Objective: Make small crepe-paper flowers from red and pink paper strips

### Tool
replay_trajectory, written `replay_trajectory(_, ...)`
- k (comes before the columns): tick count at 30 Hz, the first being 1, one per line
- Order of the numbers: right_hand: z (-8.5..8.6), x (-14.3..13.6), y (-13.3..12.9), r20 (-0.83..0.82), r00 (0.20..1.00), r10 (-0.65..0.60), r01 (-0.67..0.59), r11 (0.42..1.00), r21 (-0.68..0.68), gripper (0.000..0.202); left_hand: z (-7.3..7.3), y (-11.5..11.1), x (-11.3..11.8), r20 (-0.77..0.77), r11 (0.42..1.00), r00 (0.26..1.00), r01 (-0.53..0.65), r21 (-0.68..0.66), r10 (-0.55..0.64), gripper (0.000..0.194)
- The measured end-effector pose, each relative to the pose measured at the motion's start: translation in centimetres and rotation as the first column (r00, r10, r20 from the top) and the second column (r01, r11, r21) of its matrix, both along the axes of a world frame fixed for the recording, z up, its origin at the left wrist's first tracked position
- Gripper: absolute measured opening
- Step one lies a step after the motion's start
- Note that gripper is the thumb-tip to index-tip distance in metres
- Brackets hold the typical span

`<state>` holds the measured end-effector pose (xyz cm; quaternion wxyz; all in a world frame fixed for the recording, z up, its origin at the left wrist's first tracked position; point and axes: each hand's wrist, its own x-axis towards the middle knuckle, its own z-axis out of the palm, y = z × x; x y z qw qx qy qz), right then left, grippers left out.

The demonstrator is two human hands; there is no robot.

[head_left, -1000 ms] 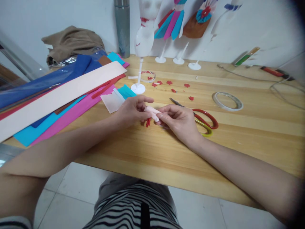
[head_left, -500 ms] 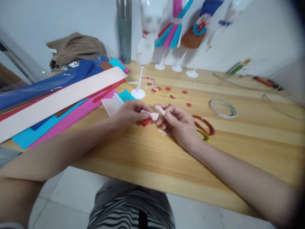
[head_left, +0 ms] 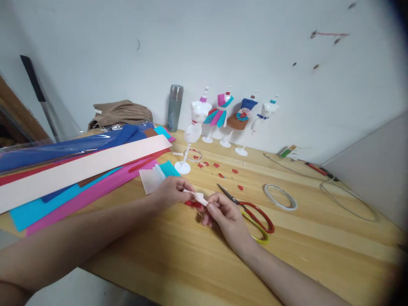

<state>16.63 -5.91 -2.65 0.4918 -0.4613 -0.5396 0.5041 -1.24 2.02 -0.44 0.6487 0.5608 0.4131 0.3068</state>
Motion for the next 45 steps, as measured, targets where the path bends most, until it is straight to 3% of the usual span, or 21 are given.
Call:
replay_trajectory(4, -0.5, -0.2, -0.6, 0.121, 0.991, -0.048, 0.041, 0.998, 0.057, 0.038, 0.0, -0.1, 0.1, -0.019, 0.998, 0.998, -0.067, -0.022, 0.066, 0.018)
replay_trajectory(8, -0.7, -0.2, -0.8, 0.215, 0.976, -0.028, 0.001, 0.993, 0.122, 0.035, 0.3, -0.3, 0.2, -0.014, 0.997, 0.998, -0.067, -0.04, 0.067, 0.017)
replay_trajectory(18, -0.3, 0.0, 0.3, -0.116, 0.982, -0.147, 0.145, 0.989, -0.028, 0.038, 1.6, -0.8, 0.1, 0.122, 0.949, 0.949, -0.271, -0.159, 0.292, 0.017)
replay_trajectory(22, -0.3, 0.1, 0.4, -0.147, 0.977, -0.154, 0.15, 0.988, -0.033, 0.038, 1.8, -1.5, 0.4, 0.176, 0.949, 0.955, -0.19, -0.253, 0.239, 0.02)
replay_trajectory(26, -0.1, 0.0, 0.2, -0.113, 0.988, -0.106, 0.107, 0.994, 0.006, 0.039, 1.5, -1.8, 0.8, 0.112, 0.962, 0.98, -0.137, -0.235, 0.167, 0.019)
replay_trajectory(32, 0.0, 0.1, -0.2, -0.027, 0.992, -0.122, 0.124, 0.986, 0.11, 0.033, 1.2, -1.9, 1.1, -0.015, 0.966, 0.985, -0.169, -0.194, 0.17, 0.018)
replay_trajectory(39, -0.3, 0.2, 0.0, -0.015, 0.997, -0.081, 0.082, 0.989, 0.124, 0.03, 1.0, -1.7, 0.7, 0.122, 0.975, 0.976, -0.163, -0.151, 0.182, 0.016)
replay_trajectory(45, -0.7, 0.5, 0.1, 0.036, 0.999, -0.032, 0.026, 0.987, 0.159, 0.026, -0.3, -2.0, 0.9, 0.064, 0.989, 0.998, -0.011, -0.15, 0.021, 0.017)
